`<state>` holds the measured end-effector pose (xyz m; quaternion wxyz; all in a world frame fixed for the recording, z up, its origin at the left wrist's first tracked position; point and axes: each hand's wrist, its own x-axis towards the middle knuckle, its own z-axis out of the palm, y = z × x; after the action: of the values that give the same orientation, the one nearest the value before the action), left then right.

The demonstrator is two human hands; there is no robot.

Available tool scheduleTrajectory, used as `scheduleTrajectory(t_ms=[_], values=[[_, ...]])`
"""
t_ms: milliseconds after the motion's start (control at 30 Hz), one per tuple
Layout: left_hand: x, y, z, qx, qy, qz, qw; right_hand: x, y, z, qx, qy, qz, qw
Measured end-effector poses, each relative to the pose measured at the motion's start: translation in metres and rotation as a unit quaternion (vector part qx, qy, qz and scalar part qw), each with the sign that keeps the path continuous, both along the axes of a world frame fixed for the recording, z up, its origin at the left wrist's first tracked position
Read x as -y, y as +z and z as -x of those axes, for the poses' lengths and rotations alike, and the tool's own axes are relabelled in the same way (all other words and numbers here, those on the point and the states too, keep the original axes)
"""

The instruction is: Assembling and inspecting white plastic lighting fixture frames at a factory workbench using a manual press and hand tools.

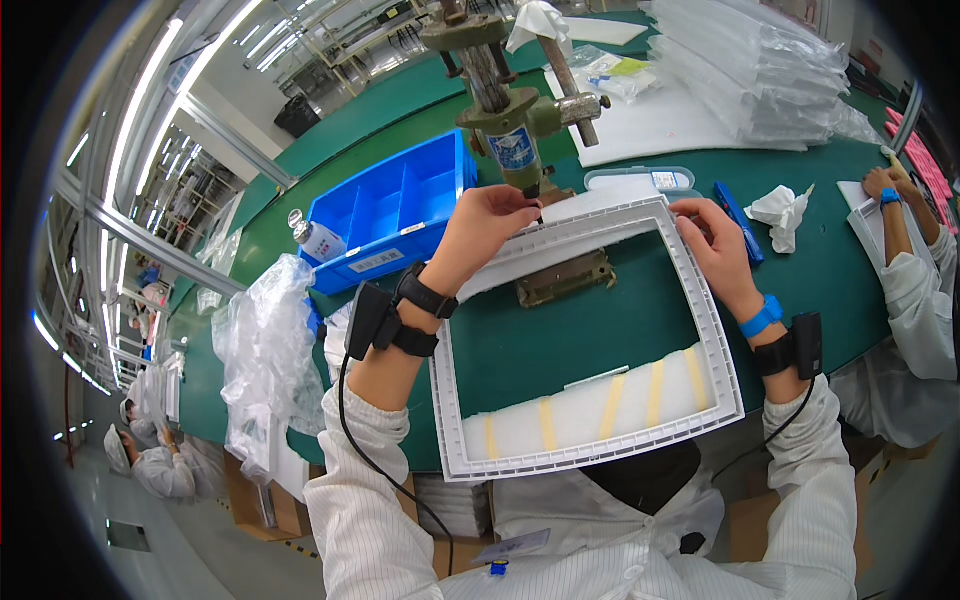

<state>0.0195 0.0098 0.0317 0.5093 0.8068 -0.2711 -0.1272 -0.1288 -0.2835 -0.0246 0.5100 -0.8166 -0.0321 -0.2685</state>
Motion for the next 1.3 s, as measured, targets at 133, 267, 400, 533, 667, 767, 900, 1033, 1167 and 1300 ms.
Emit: scheduleTrajectory(t_ms=[133,267,400,533,667,767,900,1033,1167,1300], values=[[0.0,0.005,0.008,0.019,-0.015,0.003,1.0,0.003,-0.003,-0.001,0.013,-0.001,0.001,1.0],[-0.001,0.004,0.012,0.056,-0.018,-0.007,0.998,0.0,-0.004,-0.002,-0.001,0.002,0.001,1.0],[-0.001,0.001,0.013,0.091,-0.01,-0.021,0.996,0.002,-0.01,-0.004,0.005,0.01,-0.018,1.0],[0.0,0.0,0.013,0.128,-0.01,-0.022,0.991,0.002,-0.008,-0.003,0.02,0.004,-0.006,1.0],[0.002,-0.001,0.015,0.119,-0.004,-0.011,0.993,0.006,0.015,-0.001,0.024,-0.039,-0.062,0.997],[0.005,-0.006,0.013,0.106,0.003,0.006,0.994,0.007,0.072,-0.004,0.096,-0.049,-0.016,0.994],[-0.003,-0.009,0.014,0.121,0.016,-0.009,0.992,-0.021,0.163,-0.034,0.233,-0.006,0.047,0.971],[0.0,-0.007,0.018,0.097,0.025,-0.005,0.995,-0.028,0.227,-0.102,0.217,-0.01,0.086,0.972],[-0.018,-0.016,0.018,0.113,0.05,-0.013,0.992,-0.064,0.245,-0.194,0.1,0.046,-0.088,0.99],[-0.01,-0.023,0.015,0.101,0.051,-0.002,0.994,-0.051,0.238,-0.279,0.033,0.057,0.031,0.997]])
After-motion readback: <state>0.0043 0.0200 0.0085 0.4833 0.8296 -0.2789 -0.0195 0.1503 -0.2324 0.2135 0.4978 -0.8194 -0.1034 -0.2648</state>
